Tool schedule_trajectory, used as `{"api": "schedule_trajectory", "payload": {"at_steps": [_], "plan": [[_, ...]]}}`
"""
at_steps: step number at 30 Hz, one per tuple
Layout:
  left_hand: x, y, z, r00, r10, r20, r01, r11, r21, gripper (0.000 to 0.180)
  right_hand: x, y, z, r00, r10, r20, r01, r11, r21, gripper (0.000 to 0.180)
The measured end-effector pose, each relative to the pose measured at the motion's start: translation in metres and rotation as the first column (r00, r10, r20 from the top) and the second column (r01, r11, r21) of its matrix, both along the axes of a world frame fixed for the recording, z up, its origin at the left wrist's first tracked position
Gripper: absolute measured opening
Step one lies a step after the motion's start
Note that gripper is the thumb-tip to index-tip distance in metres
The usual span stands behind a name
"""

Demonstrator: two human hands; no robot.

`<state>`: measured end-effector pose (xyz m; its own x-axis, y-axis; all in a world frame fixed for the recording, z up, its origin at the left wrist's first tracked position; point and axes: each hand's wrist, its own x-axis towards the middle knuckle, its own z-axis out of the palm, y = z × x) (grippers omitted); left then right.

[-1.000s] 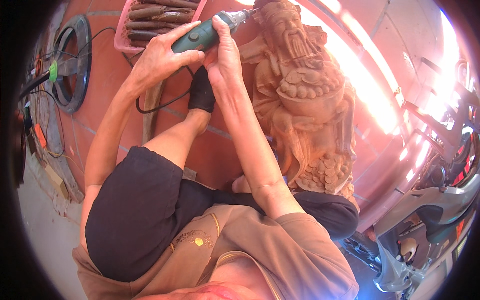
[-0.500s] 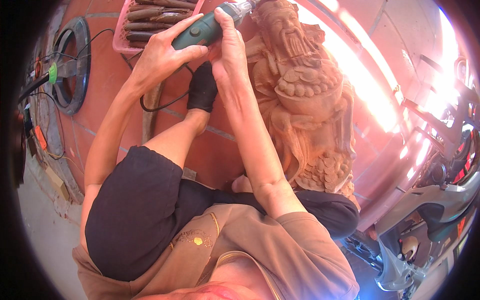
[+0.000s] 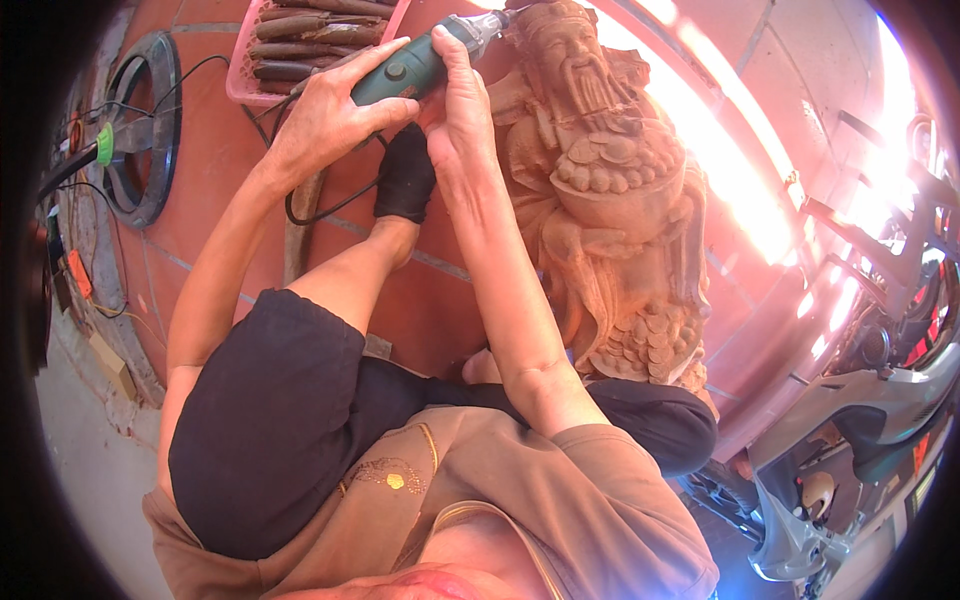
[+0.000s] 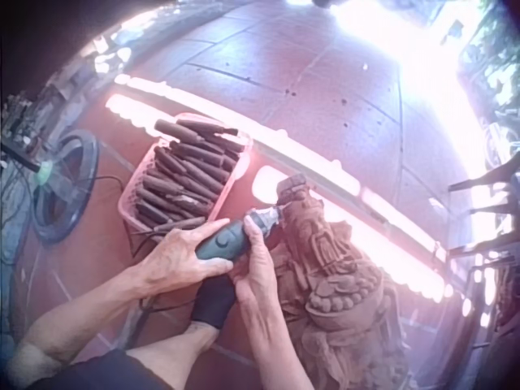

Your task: The person uses a rotary carving tool to refine details on a wooden sculpture of a figure. The hands guide the tool along the surface to shape and smooth the carved features.

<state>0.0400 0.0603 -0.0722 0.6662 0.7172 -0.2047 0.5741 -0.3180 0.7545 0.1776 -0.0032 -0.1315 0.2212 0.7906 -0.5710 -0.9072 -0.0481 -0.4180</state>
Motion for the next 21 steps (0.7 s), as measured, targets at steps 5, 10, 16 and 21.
{"api": "schedule_trajectory", "payload": {"at_steps": [5,10,16,21], "plan": [[-0.004,0.000,0.004,1.000,0.022,0.003,-0.021,0.999,-0.032,0.069,-0.005,0.002,0.004,1.000,-0.001,-0.017,0.000,1.000,-0.025,0.035],[0.000,0.008,0.005,0.999,0.015,0.031,-0.011,0.993,-0.113,0.069,-0.004,0.011,-0.002,0.998,-0.058,-0.020,0.059,0.997,0.040,0.034],[0.002,0.012,0.002,1.000,0.000,-0.006,-0.001,0.990,-0.140,0.067,-0.003,0.010,-0.002,0.999,-0.043,-0.025,0.043,0.999,-0.001,0.036],[-0.006,0.012,-0.001,1.000,-0.017,-0.006,0.016,0.993,-0.120,0.067,-0.011,0.006,0.006,0.998,-0.063,-0.021,0.064,0.998,0.014,0.036]]}}
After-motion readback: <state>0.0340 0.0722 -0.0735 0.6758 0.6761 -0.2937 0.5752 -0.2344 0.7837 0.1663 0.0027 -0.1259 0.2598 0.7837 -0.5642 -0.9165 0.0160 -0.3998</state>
